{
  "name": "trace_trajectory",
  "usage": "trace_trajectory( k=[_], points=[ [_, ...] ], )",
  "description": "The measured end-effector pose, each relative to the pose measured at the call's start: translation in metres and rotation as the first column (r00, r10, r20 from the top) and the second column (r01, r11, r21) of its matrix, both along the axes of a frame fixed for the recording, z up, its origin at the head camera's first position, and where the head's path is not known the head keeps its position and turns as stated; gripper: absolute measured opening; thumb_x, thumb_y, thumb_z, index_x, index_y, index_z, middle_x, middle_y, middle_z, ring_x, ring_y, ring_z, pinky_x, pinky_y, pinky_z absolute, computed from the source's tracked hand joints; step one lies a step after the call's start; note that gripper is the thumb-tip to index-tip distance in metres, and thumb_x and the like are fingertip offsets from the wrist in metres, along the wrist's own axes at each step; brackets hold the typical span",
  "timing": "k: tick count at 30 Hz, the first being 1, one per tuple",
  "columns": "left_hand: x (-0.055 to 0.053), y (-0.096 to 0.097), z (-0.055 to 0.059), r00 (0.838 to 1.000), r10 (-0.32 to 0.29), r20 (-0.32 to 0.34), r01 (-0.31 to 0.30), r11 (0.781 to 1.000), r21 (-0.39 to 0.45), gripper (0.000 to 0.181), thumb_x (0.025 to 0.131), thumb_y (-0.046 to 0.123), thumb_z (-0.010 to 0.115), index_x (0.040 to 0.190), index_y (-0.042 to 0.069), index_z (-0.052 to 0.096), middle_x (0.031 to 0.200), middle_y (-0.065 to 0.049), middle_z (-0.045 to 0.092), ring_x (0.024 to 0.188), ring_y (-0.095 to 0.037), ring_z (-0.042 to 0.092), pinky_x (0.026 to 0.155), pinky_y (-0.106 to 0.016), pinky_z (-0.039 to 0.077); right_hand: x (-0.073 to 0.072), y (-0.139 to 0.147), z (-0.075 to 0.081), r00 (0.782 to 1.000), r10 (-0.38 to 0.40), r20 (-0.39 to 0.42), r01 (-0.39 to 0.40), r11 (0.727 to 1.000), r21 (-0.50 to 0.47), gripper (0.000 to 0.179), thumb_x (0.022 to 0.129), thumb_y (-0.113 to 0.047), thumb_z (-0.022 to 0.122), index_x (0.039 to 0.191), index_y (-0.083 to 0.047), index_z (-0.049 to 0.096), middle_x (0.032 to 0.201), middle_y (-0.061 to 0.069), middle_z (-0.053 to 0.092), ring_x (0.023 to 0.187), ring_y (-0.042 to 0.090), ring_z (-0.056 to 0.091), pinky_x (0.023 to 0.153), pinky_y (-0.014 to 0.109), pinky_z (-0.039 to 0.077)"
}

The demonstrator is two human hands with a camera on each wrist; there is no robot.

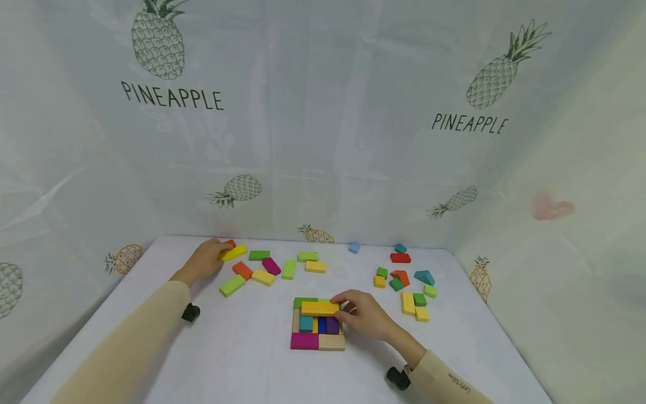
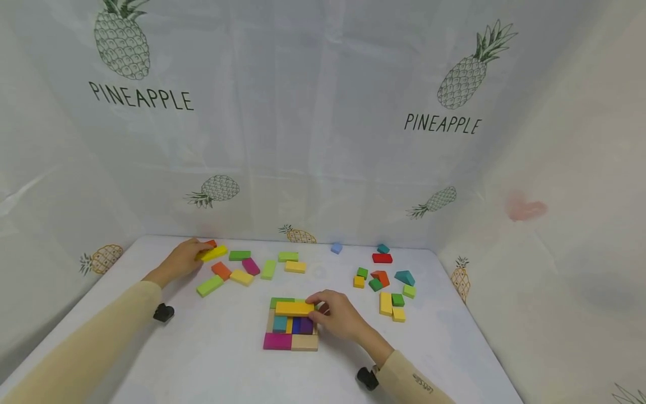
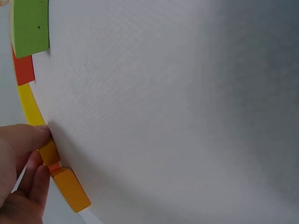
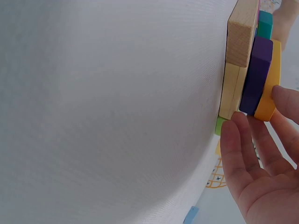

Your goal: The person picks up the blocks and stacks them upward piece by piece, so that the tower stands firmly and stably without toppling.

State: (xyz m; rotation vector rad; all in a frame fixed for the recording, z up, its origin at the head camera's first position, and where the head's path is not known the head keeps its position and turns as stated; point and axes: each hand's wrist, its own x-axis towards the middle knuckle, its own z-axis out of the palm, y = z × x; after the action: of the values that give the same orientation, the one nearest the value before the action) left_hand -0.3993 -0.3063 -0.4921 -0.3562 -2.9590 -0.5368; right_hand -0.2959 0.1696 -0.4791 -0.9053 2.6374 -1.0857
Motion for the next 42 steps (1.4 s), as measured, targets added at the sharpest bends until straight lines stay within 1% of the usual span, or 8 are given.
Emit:
trace_trajectory(
  k=[6, 13, 17, 24, 29, 35, 39, 42],
  points=[
    [0.001, 0.001, 0.003, 1.0, -0.013, 0.022, 0.013, 1.0, -0.003, 0.042, 0.095, 0.0, 0.072, 0.137, -0.005, 0.067, 0.121, -0.023, 0.062, 0.106, -0.039, 0.058, 0.103, -0.061, 0.051, 0.0, 0.0, 0.001, 1.0, -0.005, 0.003, 0.005, 1.0, -0.001, 0.028, 0.103, -0.018, 0.072, 0.131, -0.016, 0.071, 0.129, 0.0, 0.071, 0.102, 0.016, 0.067, 0.086, 0.02, 0.058],
    [0.008, 0.004, 0.007, 1.0, -0.026, 0.003, 0.026, 1.0, -0.018, 0.04, 0.097, 0.003, 0.073, 0.136, -0.005, 0.066, 0.123, -0.024, 0.068, 0.11, -0.041, 0.061, 0.107, -0.062, 0.049, 0.0, 0.0, -0.002, 1.0, -0.015, 0.008, 0.015, 1.0, 0.0, 0.027, 0.103, -0.017, 0.072, 0.13, -0.017, 0.072, 0.128, -0.001, 0.071, 0.101, 0.016, 0.068, 0.086, 0.019, 0.057],
    [0.013, 0.003, 0.012, 0.999, -0.042, -0.033, 0.041, 0.999, -0.037, 0.039, 0.097, 0.003, 0.073, 0.134, -0.006, 0.067, 0.122, -0.024, 0.069, 0.111, -0.043, 0.062, 0.105, -0.063, 0.05, -0.001, 0.0, -0.002, 1.0, -0.015, 0.01, 0.015, 1.0, 0.001, 0.027, 0.103, -0.017, 0.073, 0.13, -0.017, 0.072, 0.128, -0.001, 0.071, 0.101, 0.016, 0.067, 0.085, 0.019, 0.057],
    [0.021, 0.008, 0.024, 0.991, -0.065, -0.114, 0.066, 0.998, 0.009, 0.04, 0.097, 0.004, 0.075, 0.137, 0.001, 0.068, 0.137, -0.023, 0.067, 0.13, -0.047, 0.057, 0.114, -0.065, 0.044, -0.001, -0.001, -0.001, 1.0, -0.012, 0.009, 0.012, 1.0, -0.001, 0.027, 0.103, -0.018, 0.072, 0.13, -0.017, 0.072, 0.129, -0.001, 0.071, 0.101, 0.016, 0.068, 0.085, 0.019, 0.057],
    [0.04, 0.035, 0.033, 0.98, -0.155, -0.128, 0.161, 0.986, 0.033, 0.039, 0.097, 0.008, 0.077, 0.135, 0.006, 0.071, 0.134, -0.018, 0.068, 0.127, -0.043, 0.058, 0.109, -0.064, 0.049, 0.0, 0.0, 0.0, 1.0, -0.015, 0.009, 0.015, 1.0, 0.007, 0.027, 0.103, -0.019, 0.072, 0.13, -0.017, 0.072, 0.129, -0.001, 0.071, 0.102, 0.015, 0.067, 0.086, 0.02, 0.057],
    [0.068, 0.079, 0.039, 0.948, -0.283, -0.144, 0.287, 0.958, 0.01, 0.038, 0.094, 0.013, 0.082, 0.132, 0.015, 0.075, 0.121, -0.002, 0.071, 0.11, -0.025, 0.063, 0.096, -0.046, 0.059, 0.0, 0.0, 0.0, 1.0, -0.019, 0.016, 0.019, 1.0, 0.004, 0.028, 0.103, -0.02, 0.073, 0.131, -0.016, 0.071, 0.13, 0.0, 0.07, 0.102, 0.016, 0.067, 0.086, 0.02, 0.057],
    [0.086, 0.109, 0.041, 0.923, -0.358, -0.141, 0.362, 0.932, 0.001, 0.038, 0.094, 0.016, 0.082, 0.131, 0.02, 0.076, 0.119, 0.005, 0.071, 0.11, -0.017, 0.062, 0.094, -0.038, 0.06, 0.0, 0.001, -0.001, 0.999, -0.024, 0.024, 0.025, 1.0, -0.002, 0.031, 0.102, -0.021, 0.074, 0.133, -0.016, 0.07, 0.131, 0.001, 0.069, 0.103, 0.016, 0.068, 0.085, 0.02, 0.058],
    [0.1, 0.131, 0.044, 0.895, -0.424, -0.138, 0.428, 0.904, -0.005, 0.037, 0.095, 0.017, 0.082, 0.131, 0.02, 0.076, 0.121, 0.005, 0.072, 0.112, -0.018, 0.062, 0.096, -0.039, 0.059, 0.0, 0.001, -0.002, 0.999, -0.02, 0.028, 0.02, 1.0, -0.007, 0.033, 0.102, -0.022, 0.075, 0.134, -0.016, 0.069, 0.132, 0.002, 0.068, 0.102, 0.016, 0.068, 0.085, 0.021, 0.059]
  ],
)
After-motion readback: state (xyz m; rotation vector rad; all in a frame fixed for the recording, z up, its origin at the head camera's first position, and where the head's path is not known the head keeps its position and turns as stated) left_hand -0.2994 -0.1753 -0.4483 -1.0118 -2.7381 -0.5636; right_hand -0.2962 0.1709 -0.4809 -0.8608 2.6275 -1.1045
